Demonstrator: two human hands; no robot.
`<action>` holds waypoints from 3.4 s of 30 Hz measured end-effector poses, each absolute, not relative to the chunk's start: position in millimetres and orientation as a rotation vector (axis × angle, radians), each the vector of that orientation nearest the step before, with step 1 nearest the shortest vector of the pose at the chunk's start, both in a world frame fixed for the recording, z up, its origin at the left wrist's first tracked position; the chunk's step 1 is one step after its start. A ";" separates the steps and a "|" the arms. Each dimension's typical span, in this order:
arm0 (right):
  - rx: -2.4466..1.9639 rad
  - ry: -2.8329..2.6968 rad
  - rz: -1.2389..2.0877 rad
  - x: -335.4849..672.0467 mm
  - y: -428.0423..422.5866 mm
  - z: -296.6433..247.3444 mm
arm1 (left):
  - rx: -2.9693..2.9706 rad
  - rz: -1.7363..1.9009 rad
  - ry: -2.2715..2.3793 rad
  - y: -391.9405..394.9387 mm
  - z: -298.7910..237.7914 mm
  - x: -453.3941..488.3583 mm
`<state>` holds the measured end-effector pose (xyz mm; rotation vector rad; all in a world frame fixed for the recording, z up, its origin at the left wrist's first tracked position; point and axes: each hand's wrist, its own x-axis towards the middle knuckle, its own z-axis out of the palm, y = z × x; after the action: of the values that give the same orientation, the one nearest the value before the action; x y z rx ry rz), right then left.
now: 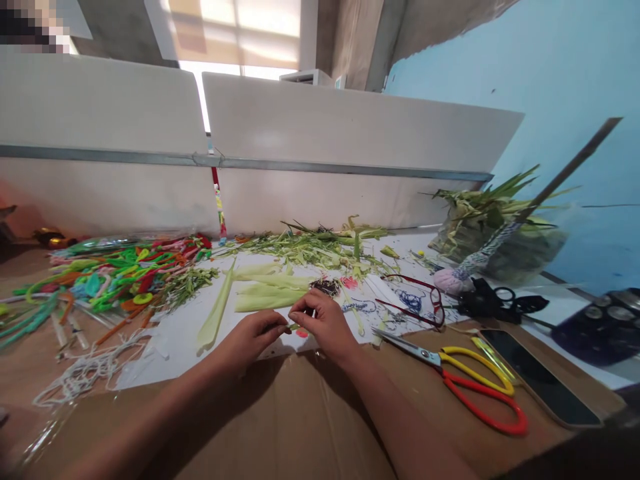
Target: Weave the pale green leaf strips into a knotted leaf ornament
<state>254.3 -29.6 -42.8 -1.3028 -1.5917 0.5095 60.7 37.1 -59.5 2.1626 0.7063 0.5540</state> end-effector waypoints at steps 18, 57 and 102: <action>-1.392 -1.487 0.729 247.5 -34.4 -45.0 | 1.610 0.475 0.782 35.4 -54.9 61.1; -1.422 -1.475 0.867 249.9 -31.4 -54.5 | 1.205 0.553 0.467 23.5 -73.0 69.9; -1.343 -1.385 1.014 247.3 -29.4 -59.1 | 1.695 0.590 0.552 21.4 -59.1 63.3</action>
<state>247.3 -29.4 -59.1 -1.3433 -1.3850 1.0138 63.3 21.4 -59.1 1.6953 0.5525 0.5899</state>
